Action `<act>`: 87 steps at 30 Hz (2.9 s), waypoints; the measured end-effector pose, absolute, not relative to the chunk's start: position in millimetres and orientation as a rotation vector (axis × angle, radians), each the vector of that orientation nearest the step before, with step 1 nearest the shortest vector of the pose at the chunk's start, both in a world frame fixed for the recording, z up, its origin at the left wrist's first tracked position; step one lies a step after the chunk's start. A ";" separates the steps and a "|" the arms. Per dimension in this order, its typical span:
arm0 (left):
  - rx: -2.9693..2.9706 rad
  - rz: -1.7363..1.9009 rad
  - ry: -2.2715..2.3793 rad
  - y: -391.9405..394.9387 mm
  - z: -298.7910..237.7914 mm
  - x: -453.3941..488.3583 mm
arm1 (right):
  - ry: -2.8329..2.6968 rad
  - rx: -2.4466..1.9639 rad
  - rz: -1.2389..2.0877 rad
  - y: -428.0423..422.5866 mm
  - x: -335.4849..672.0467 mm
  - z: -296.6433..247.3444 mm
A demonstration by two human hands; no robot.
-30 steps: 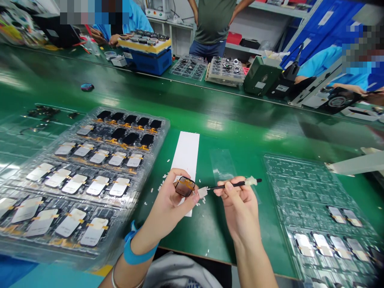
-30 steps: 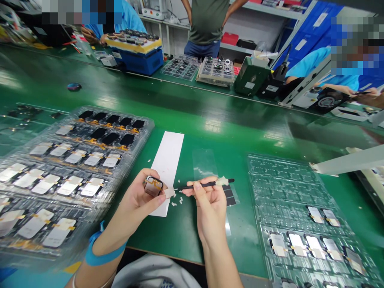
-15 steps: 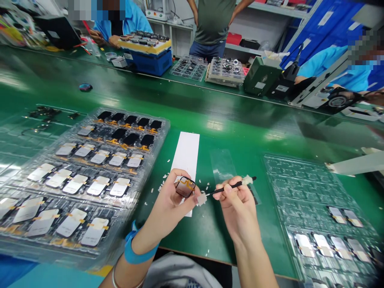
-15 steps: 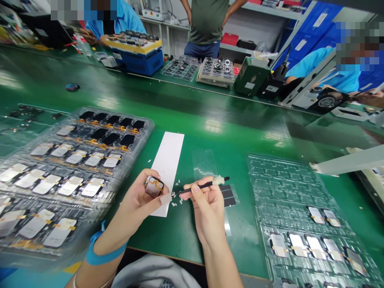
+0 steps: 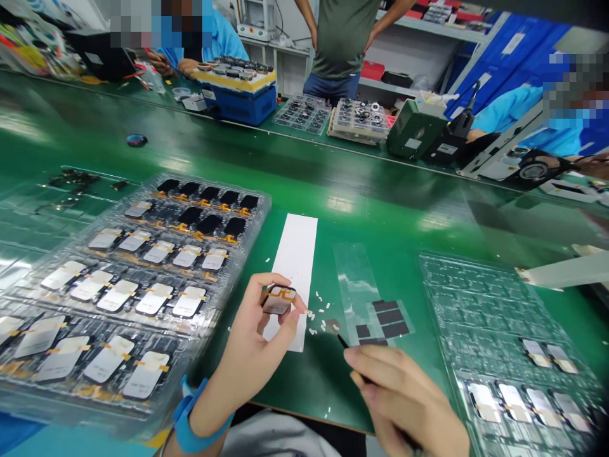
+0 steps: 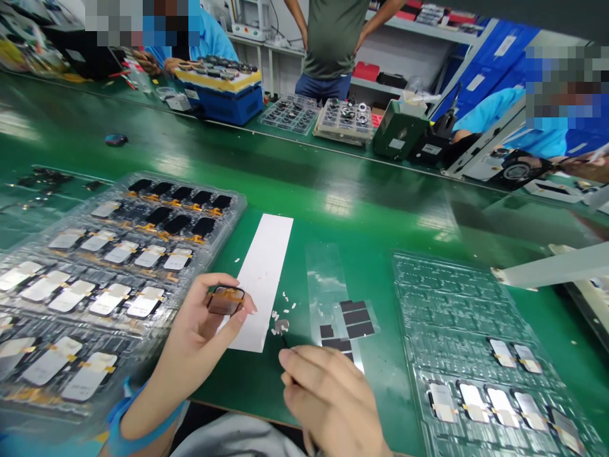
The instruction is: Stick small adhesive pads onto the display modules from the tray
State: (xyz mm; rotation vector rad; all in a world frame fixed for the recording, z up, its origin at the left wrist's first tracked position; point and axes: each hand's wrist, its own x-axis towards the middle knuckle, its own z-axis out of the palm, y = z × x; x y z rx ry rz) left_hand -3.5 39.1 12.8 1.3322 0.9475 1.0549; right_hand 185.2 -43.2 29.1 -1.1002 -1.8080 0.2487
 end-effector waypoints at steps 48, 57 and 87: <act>1.522 0.817 1.094 50.1 1.4 1.4 | -1.015 -1.197 0.411 -34.0 170.1 14.3; 1.371 0.787 0.896 43.6 6.5 -1.5 | -0.895 -1.139 0.566 -28.4 171.1 -4.4; 1.477 0.799 0.967 41.0 2.0 -0.5 | -1.367 -1.131 0.054 -49.7 177.2 14.1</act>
